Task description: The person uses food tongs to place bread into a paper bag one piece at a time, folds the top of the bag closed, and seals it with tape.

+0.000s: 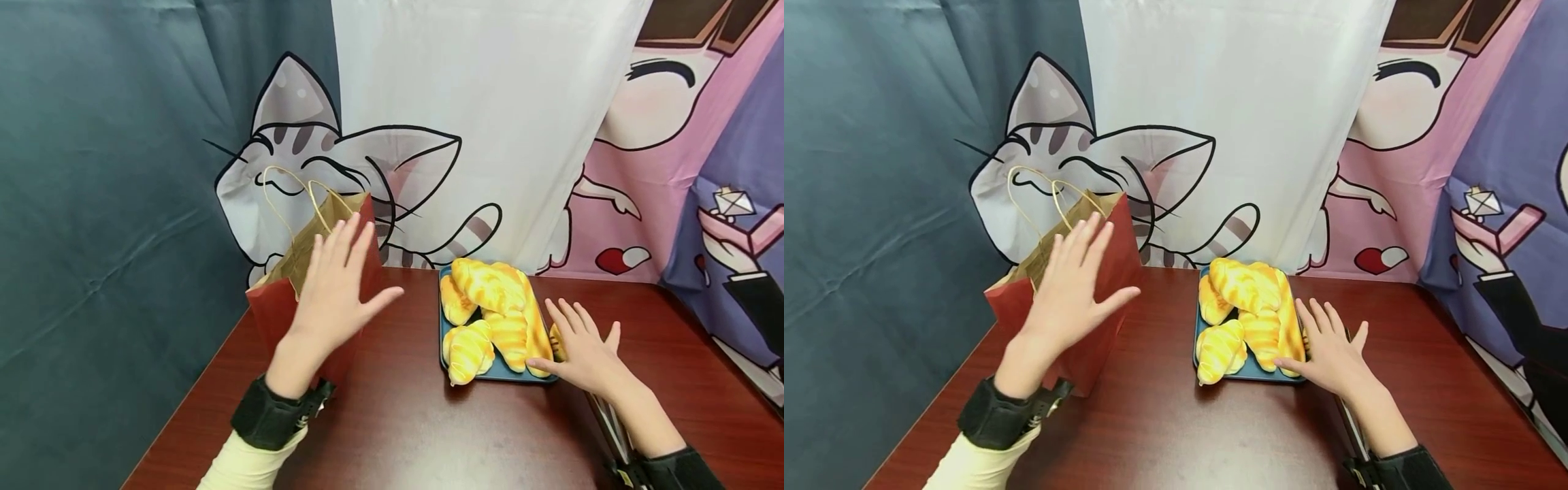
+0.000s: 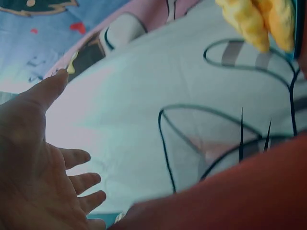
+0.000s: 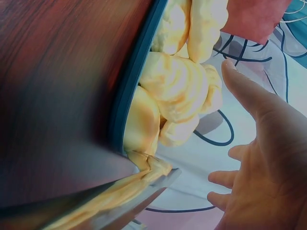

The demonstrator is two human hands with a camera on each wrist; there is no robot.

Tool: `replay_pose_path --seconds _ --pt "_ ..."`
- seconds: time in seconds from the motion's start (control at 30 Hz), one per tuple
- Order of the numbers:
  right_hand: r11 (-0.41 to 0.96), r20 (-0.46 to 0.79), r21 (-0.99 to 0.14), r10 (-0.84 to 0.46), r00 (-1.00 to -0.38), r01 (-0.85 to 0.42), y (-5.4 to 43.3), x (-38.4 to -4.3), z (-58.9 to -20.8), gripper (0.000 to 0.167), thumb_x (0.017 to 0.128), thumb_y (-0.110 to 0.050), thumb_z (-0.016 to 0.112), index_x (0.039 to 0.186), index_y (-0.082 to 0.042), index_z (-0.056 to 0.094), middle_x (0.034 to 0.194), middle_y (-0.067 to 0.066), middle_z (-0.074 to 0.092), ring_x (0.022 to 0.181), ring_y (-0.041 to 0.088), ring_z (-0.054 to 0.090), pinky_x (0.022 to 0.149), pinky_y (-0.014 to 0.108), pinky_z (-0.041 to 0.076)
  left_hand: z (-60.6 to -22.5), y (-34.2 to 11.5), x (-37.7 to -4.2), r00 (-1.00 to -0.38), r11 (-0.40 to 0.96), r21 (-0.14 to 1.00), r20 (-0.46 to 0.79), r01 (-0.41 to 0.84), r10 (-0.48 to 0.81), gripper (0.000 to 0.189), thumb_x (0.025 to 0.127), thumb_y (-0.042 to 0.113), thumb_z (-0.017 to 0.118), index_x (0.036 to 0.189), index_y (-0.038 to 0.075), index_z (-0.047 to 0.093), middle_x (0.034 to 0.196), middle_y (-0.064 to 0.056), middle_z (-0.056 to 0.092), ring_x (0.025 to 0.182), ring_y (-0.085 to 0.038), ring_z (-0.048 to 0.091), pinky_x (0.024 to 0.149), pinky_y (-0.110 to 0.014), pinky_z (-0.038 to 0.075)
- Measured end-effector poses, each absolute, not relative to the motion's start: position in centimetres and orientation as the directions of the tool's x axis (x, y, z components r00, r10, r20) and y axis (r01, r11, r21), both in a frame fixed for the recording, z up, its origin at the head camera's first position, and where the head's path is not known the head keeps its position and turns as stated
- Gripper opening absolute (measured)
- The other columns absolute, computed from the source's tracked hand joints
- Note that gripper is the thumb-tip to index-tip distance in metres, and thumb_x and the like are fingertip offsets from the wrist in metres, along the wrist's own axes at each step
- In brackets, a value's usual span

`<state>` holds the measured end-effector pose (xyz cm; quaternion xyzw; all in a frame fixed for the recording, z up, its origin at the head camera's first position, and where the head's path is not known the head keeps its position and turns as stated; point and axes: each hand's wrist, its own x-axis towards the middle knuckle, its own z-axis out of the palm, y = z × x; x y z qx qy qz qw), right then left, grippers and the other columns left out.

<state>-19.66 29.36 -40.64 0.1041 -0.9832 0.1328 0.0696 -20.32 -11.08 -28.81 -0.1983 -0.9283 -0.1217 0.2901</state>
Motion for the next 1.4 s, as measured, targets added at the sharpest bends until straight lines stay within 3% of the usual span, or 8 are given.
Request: replay_pose_path --seconds 0.33,0.63,0.9,1.0,1.13,1.27,1.4 --pt "0.945 0.151 -0.250 -0.177 -0.973 -0.210 30.0 -19.4 -40.9 0.115 0.076 -0.065 0.073 0.161 -0.015 0.013 0.160 0.026 0.022 0.146 0.049 0.015 0.098 0.089 -0.006 -26.7 -16.1 -18.8 -0.777 0.923 0.169 0.603 0.346 0.180 0.089 0.089 0.056 0.065 0.157 0.012 0.030 0.166 -0.014 0.021 0.153 -0.037 0.019 0.124 -0.062 0.009" --pt "0.946 0.160 -0.248 -0.172 -0.972 -0.209 30.2 -19.2 -40.8 0.116 0.076 -0.069 0.071 0.162 -0.016 0.011 0.161 0.025 0.022 0.147 0.048 0.015 0.098 0.089 -0.005 -25.4 -20.4 -19.1 -0.871 0.912 0.275 0.469 0.303 0.148 0.050 0.104 0.043 0.046 0.145 0.015 0.053 0.164 -0.019 0.025 0.152 -0.043 0.018 0.121 -0.068 0.004" --pt "0.942 0.167 -0.262 -0.170 -0.971 -0.210 29.9 -19.2 -40.8 0.117 0.076 -0.065 0.073 0.162 -0.016 0.011 0.160 0.026 0.021 0.146 0.049 0.014 0.098 0.089 -0.006 -26.4 -21.3 -19.7 -0.954 0.885 0.384 0.240 0.263 0.180 0.041 0.107 0.032 0.041 0.139 0.016 0.060 0.159 -0.020 0.035 0.143 -0.047 0.037 0.111 -0.068 0.032" --pt "0.940 0.177 -0.267 -0.170 -0.969 -0.213 29.9 -19.3 -40.8 0.117 0.076 -0.064 0.074 0.162 -0.015 0.011 0.161 0.027 0.020 0.147 0.049 0.013 0.098 0.089 -0.006 -26.8 -21.0 -19.8 -0.964 0.899 0.376 0.216 0.226 0.152 0.039 0.107 0.032 0.039 0.131 0.018 0.066 0.148 -0.017 0.052 0.130 -0.042 0.053 0.100 -0.063 0.043" --pt "0.940 0.181 -0.269 -0.165 -0.970 -0.210 29.9 -19.4 -41.0 0.119 0.075 -0.064 0.074 0.162 -0.015 0.010 0.161 0.027 0.020 0.147 0.049 0.013 0.098 0.089 -0.006 -27.2 -20.5 -19.9 -0.966 0.912 0.353 0.219 0.209 0.136 0.043 0.107 0.032 0.036 0.133 0.013 0.064 0.136 -0.016 0.063 0.118 -0.040 0.061 0.093 -0.059 0.049" --pt "0.940 0.180 -0.270 -0.165 -0.970 -0.210 29.8 -19.4 -41.0 0.118 0.076 -0.065 0.074 0.161 -0.014 0.010 0.160 0.028 0.020 0.146 0.049 0.014 0.097 0.090 -0.005 -27.4 -20.0 -20.0 -0.965 0.911 0.352 0.224 0.213 0.139 0.047 0.107 0.029 0.034 0.143 0.008 0.054 0.145 -0.020 0.055 0.130 -0.044 0.053 0.105 -0.062 0.042" --pt "0.938 0.181 -0.276 -0.162 -0.970 -0.208 29.7 -19.5 -40.9 0.118 0.076 -0.064 0.074 0.162 -0.014 0.010 0.161 0.028 0.019 0.146 0.049 0.013 0.097 0.090 -0.005 -27.5 -19.2 -20.1 -0.958 0.893 0.380 0.241 0.243 0.158 0.046 0.106 0.026 0.036 0.144 0.006 0.053 0.147 -0.019 0.052 0.136 -0.041 0.049 0.112 -0.059 0.037"
